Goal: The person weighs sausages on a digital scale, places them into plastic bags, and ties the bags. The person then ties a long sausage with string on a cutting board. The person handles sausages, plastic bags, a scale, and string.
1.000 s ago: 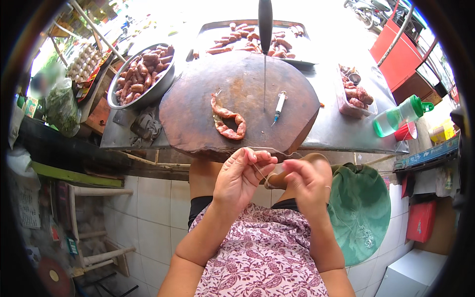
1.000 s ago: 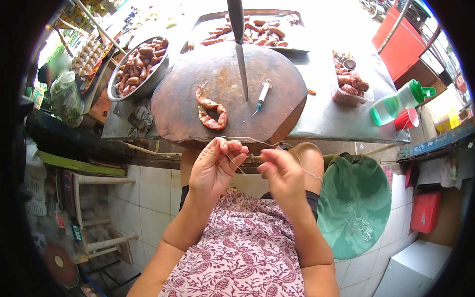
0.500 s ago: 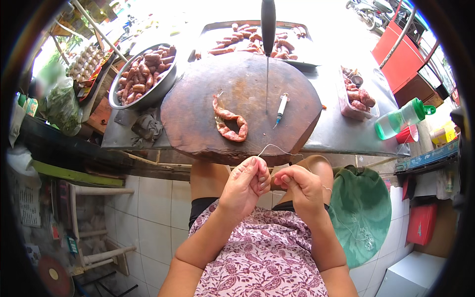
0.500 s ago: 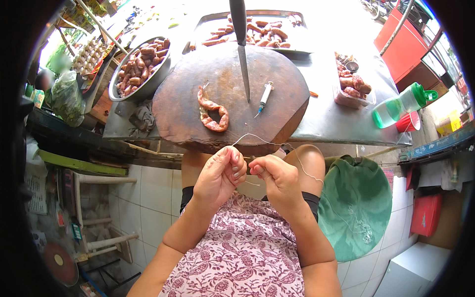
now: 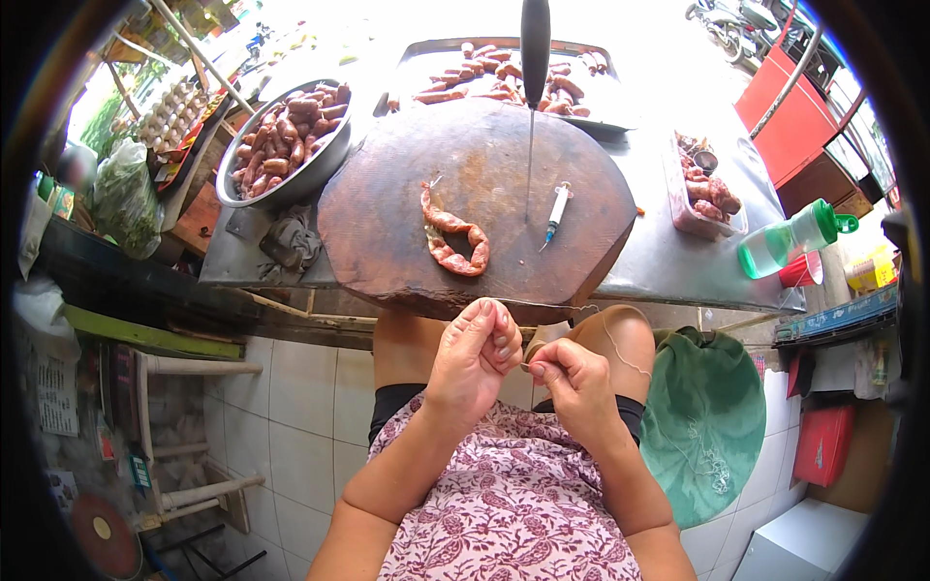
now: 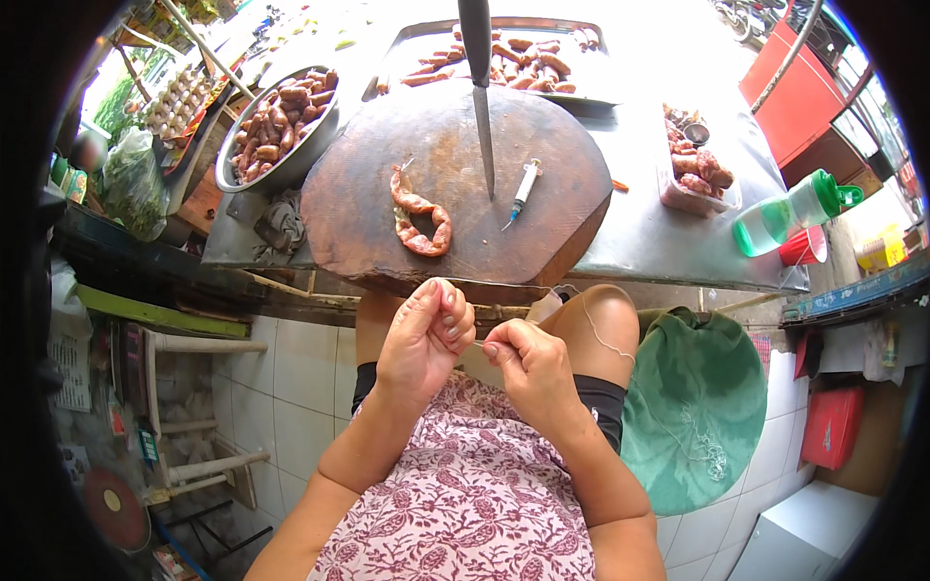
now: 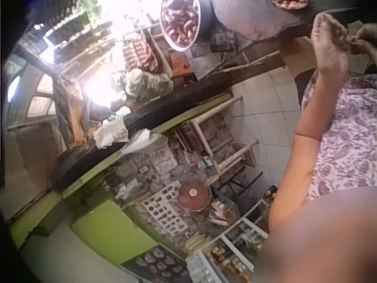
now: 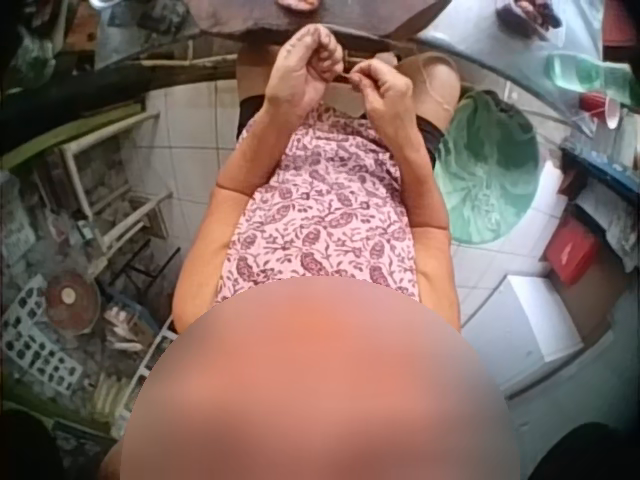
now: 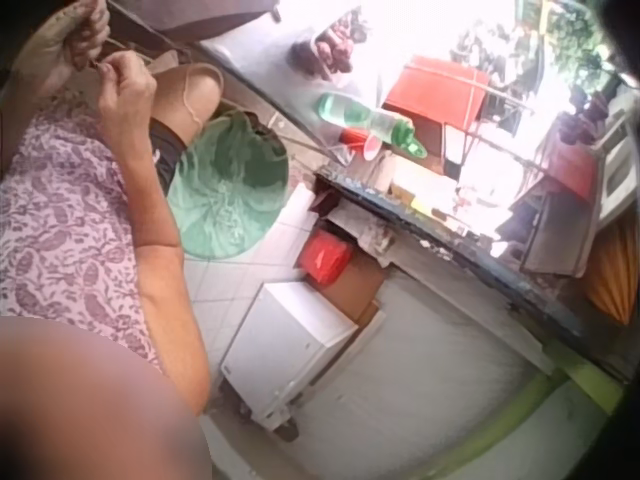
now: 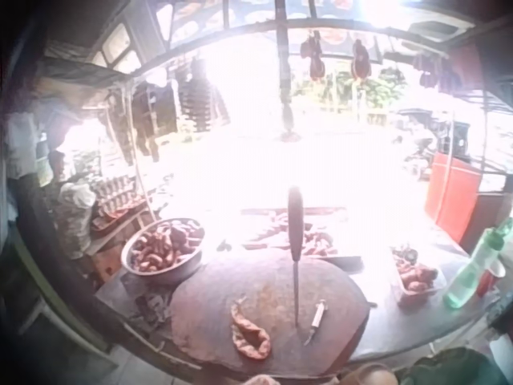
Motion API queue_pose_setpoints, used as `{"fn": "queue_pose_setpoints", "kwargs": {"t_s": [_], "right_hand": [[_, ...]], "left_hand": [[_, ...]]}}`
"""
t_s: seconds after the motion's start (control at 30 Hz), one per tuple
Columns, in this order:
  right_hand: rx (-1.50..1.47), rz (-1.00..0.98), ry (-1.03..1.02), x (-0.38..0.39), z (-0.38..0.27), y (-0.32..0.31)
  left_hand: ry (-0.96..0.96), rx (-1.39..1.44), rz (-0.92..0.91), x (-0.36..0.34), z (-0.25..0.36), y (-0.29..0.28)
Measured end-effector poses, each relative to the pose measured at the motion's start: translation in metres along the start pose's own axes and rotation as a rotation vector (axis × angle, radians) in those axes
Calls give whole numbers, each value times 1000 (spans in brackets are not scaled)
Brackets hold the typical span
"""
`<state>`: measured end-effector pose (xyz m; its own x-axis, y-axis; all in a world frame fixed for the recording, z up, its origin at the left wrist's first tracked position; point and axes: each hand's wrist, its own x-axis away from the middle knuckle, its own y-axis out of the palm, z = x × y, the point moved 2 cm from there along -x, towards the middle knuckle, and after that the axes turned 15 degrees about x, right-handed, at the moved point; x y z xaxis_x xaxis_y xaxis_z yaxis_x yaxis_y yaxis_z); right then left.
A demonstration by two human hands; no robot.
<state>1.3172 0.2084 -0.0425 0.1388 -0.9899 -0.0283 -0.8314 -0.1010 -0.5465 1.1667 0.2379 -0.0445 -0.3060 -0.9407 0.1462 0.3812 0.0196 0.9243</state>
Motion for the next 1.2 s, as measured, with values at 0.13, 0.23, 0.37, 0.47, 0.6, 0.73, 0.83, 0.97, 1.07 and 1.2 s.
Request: {"fn": "queue_pose_setpoints", "kwargs": {"t_s": [0.13,0.23,0.37,0.47,0.6,0.73,0.83,0.97,1.07,1.2], "right_hand": [[253,375,-339,-12,-6,-15],[150,337,-338,-22,0,-16],[58,196,-174,-16,7,-2],[7,218,-205,-7,3,3],[-47,126,-139,-2,-4,3],[-23,111,-155,-3,-11,2],[-77,143,-142,-4,-12,3],[-248,184,-31,-3,-7,4],[-238,194,-26,-1,-7,4],[-167,157,-90,0,-11,5]], "left_hand": [[-194,-194,-10,5,-1,0],[-409,-447,-114,9,-2,-4],[-280,-1030,-127,6,-1,-18],[187,-1155,-172,5,-1,-16],[118,-899,-93,12,-7,-11],[428,-1400,-253,12,-8,1],[595,-1380,-238,15,-7,5],[541,-1350,-186,19,-7,6],[703,-1298,-234,18,-5,10],[854,-1438,-245,15,-3,10]]}}
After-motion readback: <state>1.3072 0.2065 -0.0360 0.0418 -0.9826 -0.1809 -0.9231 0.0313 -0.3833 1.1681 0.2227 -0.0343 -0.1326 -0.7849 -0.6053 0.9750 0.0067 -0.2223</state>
